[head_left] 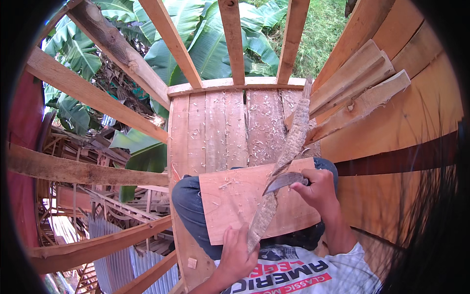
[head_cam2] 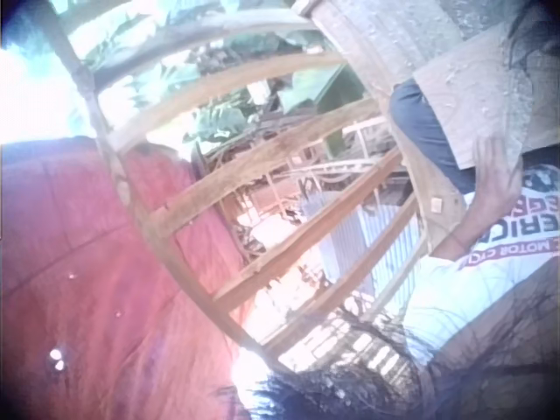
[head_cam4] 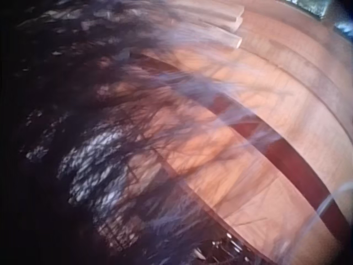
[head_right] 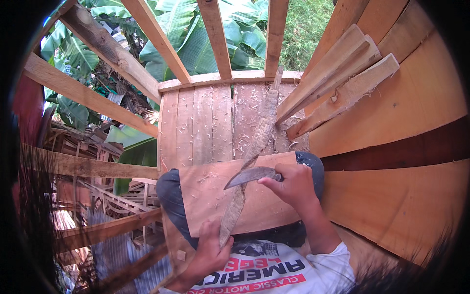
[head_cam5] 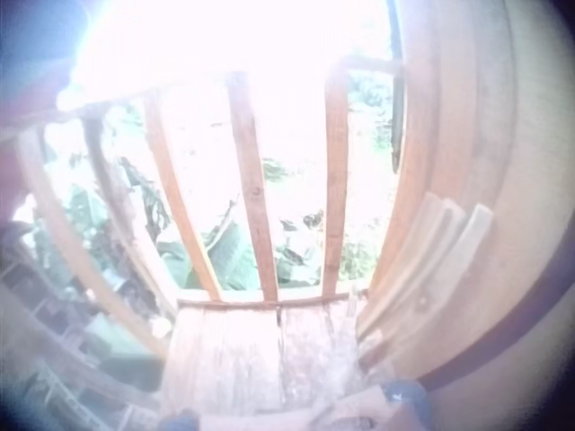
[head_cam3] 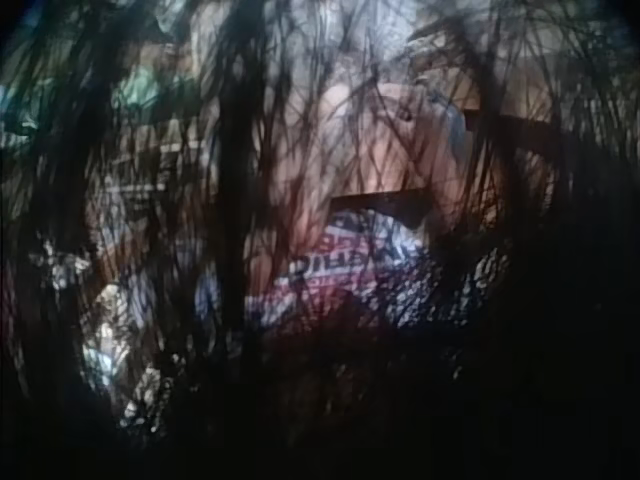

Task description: The person sits cross-legged on a wooden platform and uses a curved knife to shave and shape a long piece of wood. They hold the wood with their left hand and repeatedly scrape the surface with the knife in their right hand, creating wood shavings.

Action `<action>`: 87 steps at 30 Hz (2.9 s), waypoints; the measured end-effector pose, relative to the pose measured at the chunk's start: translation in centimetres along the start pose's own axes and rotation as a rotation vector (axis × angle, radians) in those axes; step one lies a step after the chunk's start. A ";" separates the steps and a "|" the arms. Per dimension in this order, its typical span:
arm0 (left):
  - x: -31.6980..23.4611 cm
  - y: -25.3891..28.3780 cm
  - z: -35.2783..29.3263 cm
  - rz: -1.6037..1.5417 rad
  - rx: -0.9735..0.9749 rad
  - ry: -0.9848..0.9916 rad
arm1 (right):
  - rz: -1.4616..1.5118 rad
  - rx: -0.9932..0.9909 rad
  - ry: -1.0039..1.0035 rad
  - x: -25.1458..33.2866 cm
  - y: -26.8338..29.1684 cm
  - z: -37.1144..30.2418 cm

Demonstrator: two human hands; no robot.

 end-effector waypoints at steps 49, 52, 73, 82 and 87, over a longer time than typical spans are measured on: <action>-0.9 -0.7 6.3 -1.006 0.099 0.220 | 1.429 0.323 -0.734 1.7 -6.2 -6.5; -0.5 -0.1 6.9 -0.841 0.031 0.240 | 1.430 0.286 -0.703 1.8 -6.4 -6.4; -0.8 9.9 4.5 0.042 -0.297 -0.111 | 1.104 0.795 -0.581 -0.7 -2.0 -4.6; -2.0 12.8 5.8 0.493 -0.280 -0.234 | 0.781 0.870 -0.369 0.4 -0.2 -3.8; -1.9 12.8 7.4 0.663 -0.175 -0.238 | 0.734 0.832 -0.318 0.7 0.7 -3.4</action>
Point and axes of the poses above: each hand's wrist, its own z-axis towards the middle knuckle, its own y-axis out of the back of the hand, x = y × z, the point moved 5 cm from there along z, towards the middle knuckle, and after that the axes turned 6 degrees about -y, right-handed, at the moved point
